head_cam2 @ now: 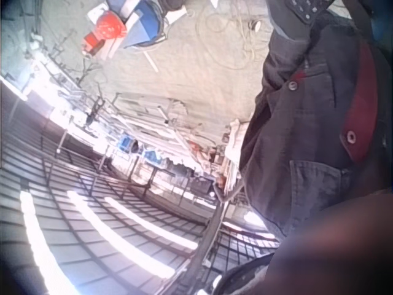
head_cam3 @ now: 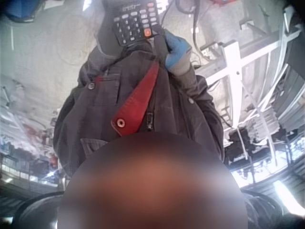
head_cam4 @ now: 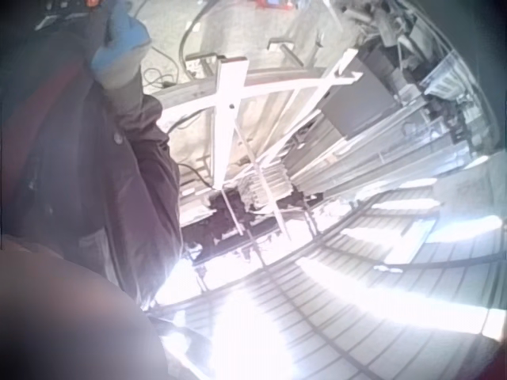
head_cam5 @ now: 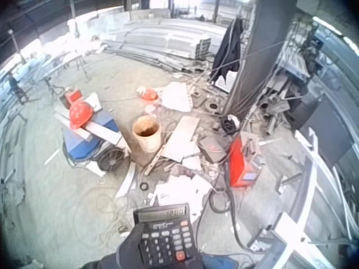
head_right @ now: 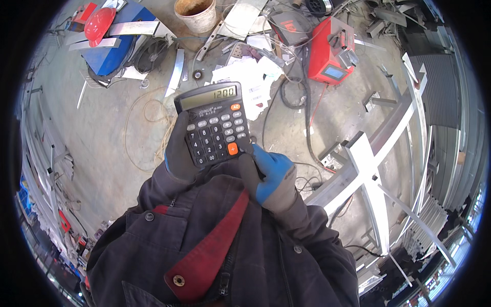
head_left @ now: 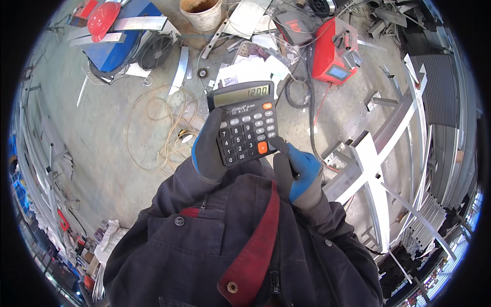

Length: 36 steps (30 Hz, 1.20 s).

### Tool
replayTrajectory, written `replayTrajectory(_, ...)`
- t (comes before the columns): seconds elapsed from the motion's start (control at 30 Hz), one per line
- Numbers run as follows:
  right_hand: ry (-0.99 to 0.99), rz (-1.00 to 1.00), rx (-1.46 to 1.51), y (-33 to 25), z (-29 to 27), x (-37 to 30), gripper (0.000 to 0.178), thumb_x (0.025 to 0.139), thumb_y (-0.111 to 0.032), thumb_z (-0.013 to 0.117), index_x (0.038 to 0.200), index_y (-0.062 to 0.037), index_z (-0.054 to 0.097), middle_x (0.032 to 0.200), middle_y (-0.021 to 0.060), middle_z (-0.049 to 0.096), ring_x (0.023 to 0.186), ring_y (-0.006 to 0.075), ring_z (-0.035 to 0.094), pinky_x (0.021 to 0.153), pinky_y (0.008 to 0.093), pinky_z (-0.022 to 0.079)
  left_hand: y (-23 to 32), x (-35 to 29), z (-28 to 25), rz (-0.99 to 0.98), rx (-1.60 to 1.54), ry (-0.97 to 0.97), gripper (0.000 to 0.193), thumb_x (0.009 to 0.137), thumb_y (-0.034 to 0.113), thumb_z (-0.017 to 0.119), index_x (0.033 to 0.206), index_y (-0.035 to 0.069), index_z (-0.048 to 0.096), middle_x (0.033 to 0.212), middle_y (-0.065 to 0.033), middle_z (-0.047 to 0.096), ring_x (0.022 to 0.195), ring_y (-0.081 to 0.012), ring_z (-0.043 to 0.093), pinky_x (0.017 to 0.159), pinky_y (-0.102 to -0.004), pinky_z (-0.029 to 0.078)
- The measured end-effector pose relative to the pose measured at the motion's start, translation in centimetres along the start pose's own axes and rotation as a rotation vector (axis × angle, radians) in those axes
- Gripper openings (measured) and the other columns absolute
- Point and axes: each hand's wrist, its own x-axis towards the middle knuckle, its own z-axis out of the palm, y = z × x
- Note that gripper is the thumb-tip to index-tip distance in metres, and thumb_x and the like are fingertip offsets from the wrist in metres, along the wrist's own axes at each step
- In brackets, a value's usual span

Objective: The person aligns two aluminum extrusions into a T-joint, then uses a welding torch to tack-weld the joint. After welding, the person moves to a nearby table and uses a calculator, then returns to the frame.

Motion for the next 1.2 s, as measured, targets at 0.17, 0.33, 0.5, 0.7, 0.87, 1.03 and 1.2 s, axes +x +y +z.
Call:
replayTrajectory(0.17,-0.031,-0.05,-0.038,-0.7,1.0,-0.4,0.036,0.092,-0.004,0.075,0.128,-0.0029,0.076,0.063,0.0143,0.061,0.05,0.0275,0.061,0.05,0.0382,0.042,1.1,-3.5,-1.6,-0.066,0.336,0.104,0.076,0.115,0.056,0.031,0.166,-0.001,0.033,0.16,-0.0259,0.051,0.142,-0.042,0.058,0.119,-0.0565,0.05)
replayTrajectory(0.33,-0.036,-0.097,0.03,-0.4,1.8,-0.1,0.036,0.092,-0.004,0.076,0.128,-0.0024,0.076,0.065,0.016,0.064,0.053,0.0307,0.064,0.051,0.0395,0.044,0.9,-5.5,-2.9,-0.019,0.222,0.088,0.08,0.113,0.06,0.032,0.166,0.0,0.033,0.157,-0.0262,0.053,0.141,-0.041,0.059,0.118,-0.0568,0.05)
replayTrajectory(0.5,-0.126,-0.082,-0.027,-1.3,2.4,0.5,0.037,0.091,-0.007,0.077,0.128,-0.0012,0.075,0.069,0.0167,0.067,0.057,0.0321,0.067,0.052,0.0398,0.046,1.4,-6.0,-3.4,0.033,0.55,0.073,0.083,0.112,0.064,0.033,0.166,0.001,0.035,0.157,-0.0249,0.054,0.14,-0.0403,0.06,0.117,-0.058,0.051)
replayTrajectory(0.7,-0.145,-0.115,-0.009,-2.5,3.0,0.8,0.037,0.092,-0.008,0.077,0.128,-0.0021,0.076,0.07,0.0166,0.068,0.058,0.0321,0.068,0.054,0.0406,0.048,2.0,-5.7,-3.4,-0.081,-0.017,0.148,0.083,0.111,0.066,0.034,0.166,0.003,0.036,0.158,-0.0227,0.054,0.142,-0.0398,0.059,0.116,-0.0599,0.051)
replayTrajectory(0.87,-0.17,-0.077,-0.018,-2.1,2.9,0.4,0.038,0.092,-0.009,0.077,0.129,-0.004,0.076,0.069,0.016,0.068,0.058,0.0322,0.068,0.054,0.0408,0.048,2.1,-6.1,-3.2,0.011,0.286,0.055,0.08,0.113,0.062,0.03,0.165,0.002,0.036,0.157,-0.0244,0.054,0.141,-0.0395,0.06,0.116,-0.0585,0.052)
replayTrajectory(1.03,-0.17,-0.092,-0.032,-2.0,3.3,0.6,0.038,0.092,-0.01,0.077,0.13,-0.0049,0.075,0.068,0.0155,0.066,0.058,0.0324,0.067,0.054,0.0409,0.048,2.1,-6.0,-3.3,0.014,0.095,0.065,0.077,0.114,0.057,0.028,0.165,0.0,0.036,0.156,-0.0253,0.055,0.139,-0.0395,0.061,0.116,-0.0564,0.053)
replayTrajectory(1.2,-0.173,-0.1,-0.026,-2.0,3.1,0.7,0.039,0.092,-0.009,0.077,0.131,-0.0049,0.075,0.067,0.0157,0.066,0.057,0.0329,0.067,0.054,0.0415,0.047,2.0,-6.0,-3.1,0.03,0.165,0.067,0.077,0.114,0.057,0.029,0.164,0.0,0.037,0.156,-0.0252,0.055,0.139,-0.0393,0.061,0.116,-0.0566,0.053)
